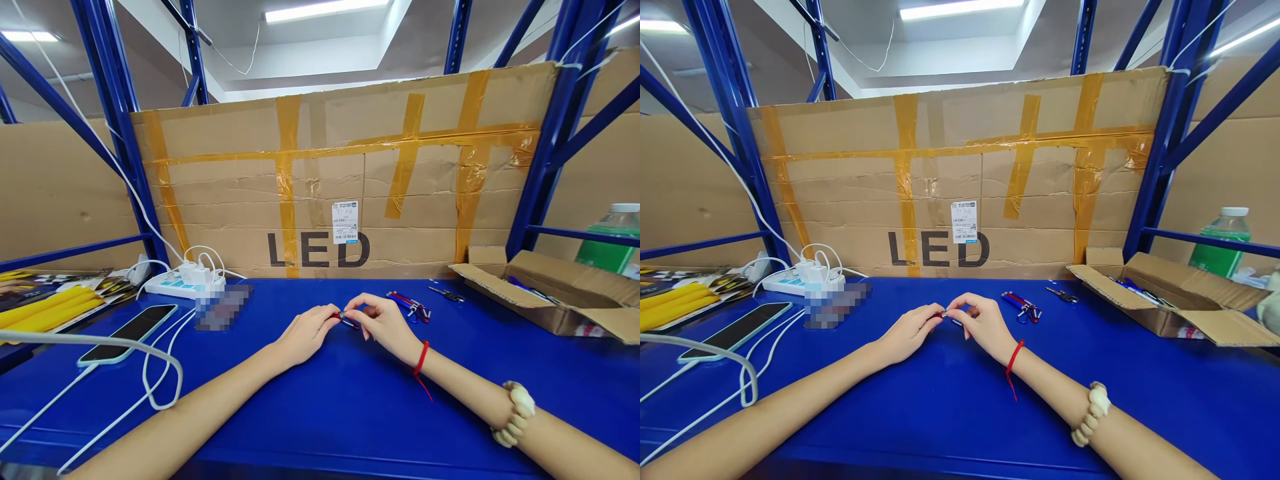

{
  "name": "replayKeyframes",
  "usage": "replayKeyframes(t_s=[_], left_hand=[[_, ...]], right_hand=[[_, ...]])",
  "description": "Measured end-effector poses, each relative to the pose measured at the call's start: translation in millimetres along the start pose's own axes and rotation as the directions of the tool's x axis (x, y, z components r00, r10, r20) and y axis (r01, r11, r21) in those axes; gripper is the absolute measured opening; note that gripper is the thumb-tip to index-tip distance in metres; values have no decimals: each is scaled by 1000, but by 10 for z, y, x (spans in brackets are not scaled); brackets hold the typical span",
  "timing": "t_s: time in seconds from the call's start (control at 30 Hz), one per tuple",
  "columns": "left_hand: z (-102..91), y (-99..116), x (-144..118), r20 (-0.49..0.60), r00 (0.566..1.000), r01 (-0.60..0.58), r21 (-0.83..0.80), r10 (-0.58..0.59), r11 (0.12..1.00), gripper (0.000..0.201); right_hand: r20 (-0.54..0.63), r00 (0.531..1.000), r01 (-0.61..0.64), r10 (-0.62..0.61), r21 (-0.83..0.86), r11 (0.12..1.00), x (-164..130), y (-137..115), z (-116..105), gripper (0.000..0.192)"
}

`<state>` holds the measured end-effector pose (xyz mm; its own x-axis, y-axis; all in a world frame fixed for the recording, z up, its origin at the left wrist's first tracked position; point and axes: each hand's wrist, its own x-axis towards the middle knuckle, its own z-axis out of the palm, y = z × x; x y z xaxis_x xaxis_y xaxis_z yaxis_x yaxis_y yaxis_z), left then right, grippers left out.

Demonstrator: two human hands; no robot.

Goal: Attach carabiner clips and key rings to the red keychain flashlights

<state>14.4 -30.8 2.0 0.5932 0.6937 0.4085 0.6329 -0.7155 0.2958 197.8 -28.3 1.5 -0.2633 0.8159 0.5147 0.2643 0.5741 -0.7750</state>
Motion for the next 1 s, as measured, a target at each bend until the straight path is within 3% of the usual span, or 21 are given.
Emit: replayKeyframes(t_s=[0.3,0.53,0.8,1.0], left_hand=[[17,-29,-18,-46,996,-80,-41,78,996,22],[61,-13,-45,-143,966,-227,-72,215,971,22],[72,-10,-63,-27,954,-299,18,300,954,20],[65,1,-67,96,944,-323,82,315,943,20]], right_hand=[[45,991,127,-127,1,992,23,-5,-50,20],[200,978,61,-67,34,998,47,-95,-147,22],[361,931,-29,48,-58,998,80,-58,-222,19],[464,885,12,36,-99,995,60,9,-225,25]])
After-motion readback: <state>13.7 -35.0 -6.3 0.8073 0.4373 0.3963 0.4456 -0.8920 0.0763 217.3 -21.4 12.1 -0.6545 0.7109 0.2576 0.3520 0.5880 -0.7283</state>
